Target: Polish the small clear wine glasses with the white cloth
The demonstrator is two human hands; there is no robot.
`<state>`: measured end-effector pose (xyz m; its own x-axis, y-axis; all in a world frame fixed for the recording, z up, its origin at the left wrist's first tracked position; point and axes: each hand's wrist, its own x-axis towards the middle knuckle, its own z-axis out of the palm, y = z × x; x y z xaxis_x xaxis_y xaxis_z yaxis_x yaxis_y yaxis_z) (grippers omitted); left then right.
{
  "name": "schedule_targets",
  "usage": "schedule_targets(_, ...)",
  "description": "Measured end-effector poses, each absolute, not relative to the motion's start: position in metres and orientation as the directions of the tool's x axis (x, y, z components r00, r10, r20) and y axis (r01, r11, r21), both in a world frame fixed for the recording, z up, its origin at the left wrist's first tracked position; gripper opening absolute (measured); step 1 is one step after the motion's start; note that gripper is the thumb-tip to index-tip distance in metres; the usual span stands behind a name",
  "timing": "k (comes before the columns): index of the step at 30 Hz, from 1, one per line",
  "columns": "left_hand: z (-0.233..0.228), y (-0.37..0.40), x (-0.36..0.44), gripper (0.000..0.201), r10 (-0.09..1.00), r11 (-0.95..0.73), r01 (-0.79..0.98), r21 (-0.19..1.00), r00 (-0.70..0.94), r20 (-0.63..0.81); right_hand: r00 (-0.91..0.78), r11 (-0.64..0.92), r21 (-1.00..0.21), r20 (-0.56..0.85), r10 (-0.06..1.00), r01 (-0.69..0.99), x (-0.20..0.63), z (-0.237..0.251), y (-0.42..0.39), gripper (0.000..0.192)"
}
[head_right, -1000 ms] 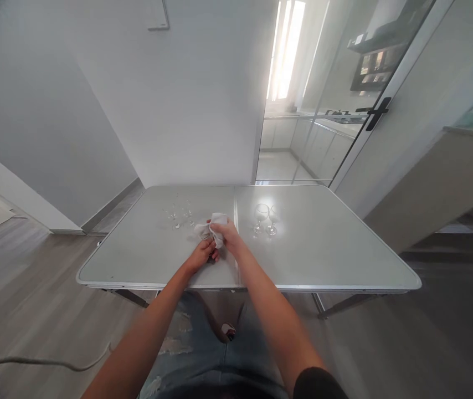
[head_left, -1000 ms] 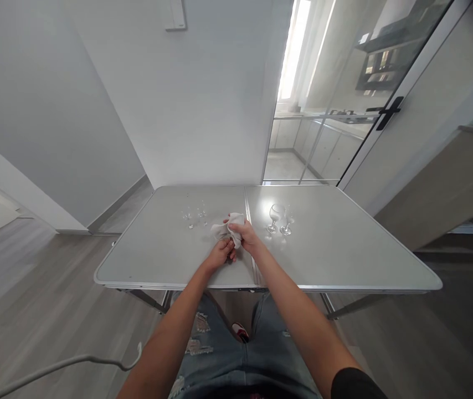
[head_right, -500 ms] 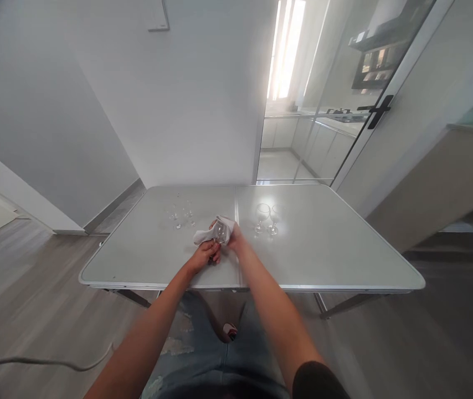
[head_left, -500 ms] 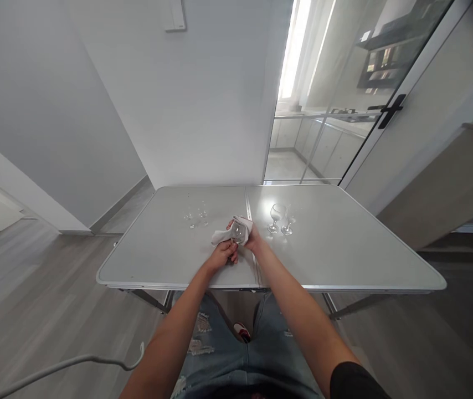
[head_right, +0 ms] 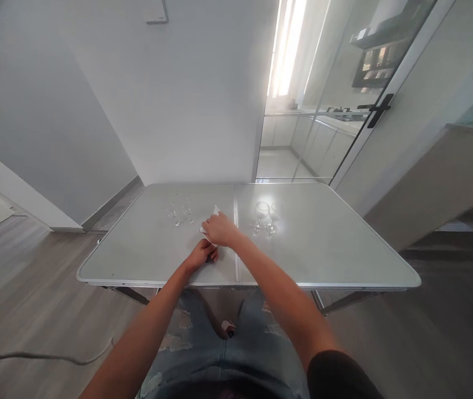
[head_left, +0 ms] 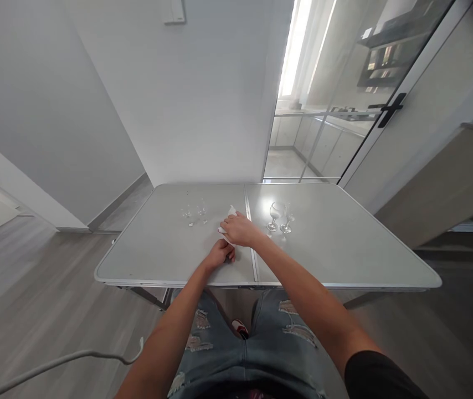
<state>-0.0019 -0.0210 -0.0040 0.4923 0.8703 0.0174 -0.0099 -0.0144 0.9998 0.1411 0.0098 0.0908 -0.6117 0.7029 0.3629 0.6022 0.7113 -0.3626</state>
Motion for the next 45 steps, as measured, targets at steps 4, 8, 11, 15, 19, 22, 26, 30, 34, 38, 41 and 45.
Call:
schedule_targets(4,-0.007,-0.020,-0.002,0.038,0.895,0.009,0.005,1.000,0.447,-0.011,-0.700,0.793,-0.135,0.399,0.593,0.595,0.147,0.084,0.000,0.015)
schedule_targets(8,-0.008,-0.020,-0.002,0.034,0.898,0.000,0.059,0.998,0.438,-0.026,-0.852,0.852,0.192,0.321,0.415,0.487,0.159,0.083,-0.002,0.023)
schedule_targets(11,-0.007,-0.021,-0.001,0.035,0.896,-0.016,0.079,0.997,0.444,-0.021,-0.927,0.887,0.296,0.241,0.289,0.354,0.165,0.085,-0.001,0.025)
schedule_targets(15,-0.003,-0.021,0.000,0.043,0.889,0.000,0.071,0.997,0.456,-0.032,-0.856,0.838,0.207,0.244,0.455,0.505,0.163,0.090,0.004,0.026)
schedule_targets(19,0.001,-0.021,0.000,0.050,0.860,-0.003,0.047,0.999,0.509,-0.021,-0.473,0.523,-0.288,0.229,0.851,0.802,0.159,0.090,0.023,0.036)
schedule_targets(22,0.002,-0.020,0.000,0.052,0.861,-0.006,-0.002,1.000,0.509,0.006,-0.253,0.239,-0.789,0.109,0.961,0.565,0.160,0.082,0.038,0.039)
schedule_targets(26,0.000,-0.019,0.000,0.052,0.868,-0.034,-0.038,0.999,0.493,0.048,-0.321,-0.153,-0.969,-0.084,0.943,-0.196,0.160,0.060,0.036,0.043)
schedule_targets(30,-0.003,-0.016,-0.001,0.050,0.870,-0.063,-0.052,0.997,0.486,0.081,-0.387,-0.303,-0.760,-0.074,0.919,-0.575,0.151,0.040,0.021,0.040)
schedule_targets(34,-0.001,-0.016,-0.001,0.050,0.888,-0.066,-0.063,0.996,0.451,0.087,-0.285,-0.263,-0.621,-0.066,0.956,-0.738,0.140,0.028,0.013,0.042)
schedule_targets(38,0.005,-0.019,-0.002,0.040,0.884,-0.091,-0.102,0.991,0.450,0.128,-0.293,-0.267,-0.649,-0.071,0.954,-0.713,0.140,0.017,0.011,0.050)
schedule_targets(41,0.006,-0.018,-0.002,0.030,0.905,-0.152,-0.102,0.983,0.386,0.180,-0.297,-0.258,-0.745,-0.083,0.951,-0.616,0.139,0.006,0.008,0.048)
schedule_targets(45,0.001,-0.011,-0.003,0.026,0.914,-0.319,-0.040,0.947,0.252,0.318,-0.204,-0.077,-0.817,0.050,0.978,-0.572,0.133,-0.002,0.004,0.033)
